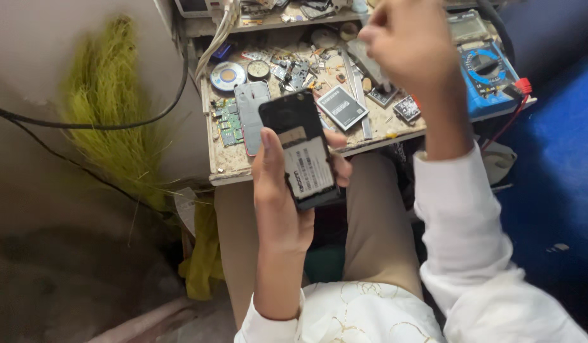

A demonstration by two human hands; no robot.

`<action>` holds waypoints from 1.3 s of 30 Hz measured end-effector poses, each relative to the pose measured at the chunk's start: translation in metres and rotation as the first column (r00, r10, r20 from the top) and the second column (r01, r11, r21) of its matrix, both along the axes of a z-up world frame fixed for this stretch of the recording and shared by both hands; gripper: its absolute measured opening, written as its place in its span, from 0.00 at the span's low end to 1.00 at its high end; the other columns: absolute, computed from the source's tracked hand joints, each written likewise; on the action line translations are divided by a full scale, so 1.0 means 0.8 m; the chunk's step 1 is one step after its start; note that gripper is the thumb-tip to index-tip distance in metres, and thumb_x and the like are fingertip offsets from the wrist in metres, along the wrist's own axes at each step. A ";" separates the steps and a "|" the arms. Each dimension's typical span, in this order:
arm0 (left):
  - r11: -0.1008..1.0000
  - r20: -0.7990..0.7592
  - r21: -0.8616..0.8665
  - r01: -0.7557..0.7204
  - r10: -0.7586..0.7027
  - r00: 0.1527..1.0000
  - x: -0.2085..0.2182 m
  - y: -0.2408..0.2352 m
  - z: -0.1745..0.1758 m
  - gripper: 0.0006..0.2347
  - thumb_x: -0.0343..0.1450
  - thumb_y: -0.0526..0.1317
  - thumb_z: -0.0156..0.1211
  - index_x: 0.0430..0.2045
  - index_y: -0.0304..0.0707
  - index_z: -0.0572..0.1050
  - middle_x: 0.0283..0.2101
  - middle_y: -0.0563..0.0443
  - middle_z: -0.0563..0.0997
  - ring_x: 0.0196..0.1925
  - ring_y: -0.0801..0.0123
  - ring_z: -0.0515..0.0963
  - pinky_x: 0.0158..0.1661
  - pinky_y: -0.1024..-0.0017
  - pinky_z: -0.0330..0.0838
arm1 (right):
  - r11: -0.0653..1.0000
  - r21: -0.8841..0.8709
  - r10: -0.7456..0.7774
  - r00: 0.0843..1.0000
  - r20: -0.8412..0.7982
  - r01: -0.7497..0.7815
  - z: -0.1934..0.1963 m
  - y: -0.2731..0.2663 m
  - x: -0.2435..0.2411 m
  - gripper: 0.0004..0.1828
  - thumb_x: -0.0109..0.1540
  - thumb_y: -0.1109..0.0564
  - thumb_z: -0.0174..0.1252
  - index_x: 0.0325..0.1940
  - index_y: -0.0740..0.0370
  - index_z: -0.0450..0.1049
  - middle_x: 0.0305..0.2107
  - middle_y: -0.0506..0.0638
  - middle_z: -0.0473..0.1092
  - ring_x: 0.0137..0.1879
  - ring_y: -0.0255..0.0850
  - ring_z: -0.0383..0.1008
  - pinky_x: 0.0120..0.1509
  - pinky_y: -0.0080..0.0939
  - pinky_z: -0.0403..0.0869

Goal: The person unscrews several small screws from the back of a mobile phone using a precision screwdriver and then uses a flat-head tool to pry the casing open.

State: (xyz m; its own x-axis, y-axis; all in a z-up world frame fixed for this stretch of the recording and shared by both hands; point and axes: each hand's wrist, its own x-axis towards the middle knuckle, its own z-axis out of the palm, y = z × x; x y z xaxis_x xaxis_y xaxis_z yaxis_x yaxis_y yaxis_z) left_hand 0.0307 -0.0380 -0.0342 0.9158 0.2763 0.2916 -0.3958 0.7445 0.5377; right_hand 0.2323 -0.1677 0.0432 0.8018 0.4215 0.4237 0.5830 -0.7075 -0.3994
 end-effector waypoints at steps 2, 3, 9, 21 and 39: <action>0.998 0.071 0.012 0.069 -0.069 0.995 0.001 0.001 -0.006 0.28 0.87 0.55 0.41 0.44 0.16 0.71 0.36 0.33 0.81 0.30 0.59 0.81 0.34 0.67 0.78 | 0.795 0.599 0.270 0.939 -0.212 -0.093 0.009 -0.018 -0.035 0.14 0.68 0.51 0.58 0.47 0.66 0.68 0.30 0.52 0.75 0.36 0.38 0.83 0.37 0.35 0.79; 0.994 0.104 -0.003 0.108 -0.108 0.989 0.002 0.001 -0.008 0.28 0.86 0.55 0.41 0.47 0.17 0.71 0.34 0.33 0.81 0.29 0.60 0.81 0.33 0.67 0.78 | 0.654 0.747 0.385 0.903 -0.190 -0.122 0.007 -0.031 -0.061 0.14 0.71 0.52 0.58 0.51 0.65 0.68 0.32 0.54 0.75 0.37 0.41 0.82 0.41 0.35 0.80; 0.949 0.237 0.133 0.286 -0.311 0.921 0.003 -0.001 -0.031 0.31 0.82 0.57 0.44 0.58 0.16 0.68 0.36 0.29 0.80 0.30 0.56 0.82 0.31 0.65 0.78 | 0.067 0.996 0.503 0.860 -0.084 0.058 -0.036 -0.066 -0.182 0.10 0.73 0.65 0.57 0.57 0.71 0.66 0.38 0.65 0.75 0.44 0.49 0.80 0.51 0.37 0.80; 0.909 0.355 0.374 0.186 -0.326 0.876 0.002 -0.019 -0.027 0.32 0.80 0.59 0.49 0.50 0.14 0.73 0.37 0.29 0.81 0.30 0.57 0.84 0.34 0.67 0.81 | 0.057 0.992 0.386 0.918 0.086 -0.116 -0.048 -0.042 -0.263 0.11 0.79 0.60 0.56 0.56 0.65 0.59 0.39 0.62 0.74 0.43 0.51 0.83 0.47 0.44 0.83; 0.912 0.349 0.335 0.238 -0.354 0.868 -0.005 -0.027 -0.026 0.31 0.80 0.59 0.51 0.49 0.14 0.72 0.36 0.28 0.81 0.31 0.57 0.84 0.34 0.66 0.81 | 0.124 0.982 0.252 0.962 0.106 -0.141 -0.041 -0.045 -0.280 0.12 0.76 0.58 0.57 0.56 0.61 0.60 0.31 0.67 0.76 0.34 0.54 0.82 0.34 0.47 0.79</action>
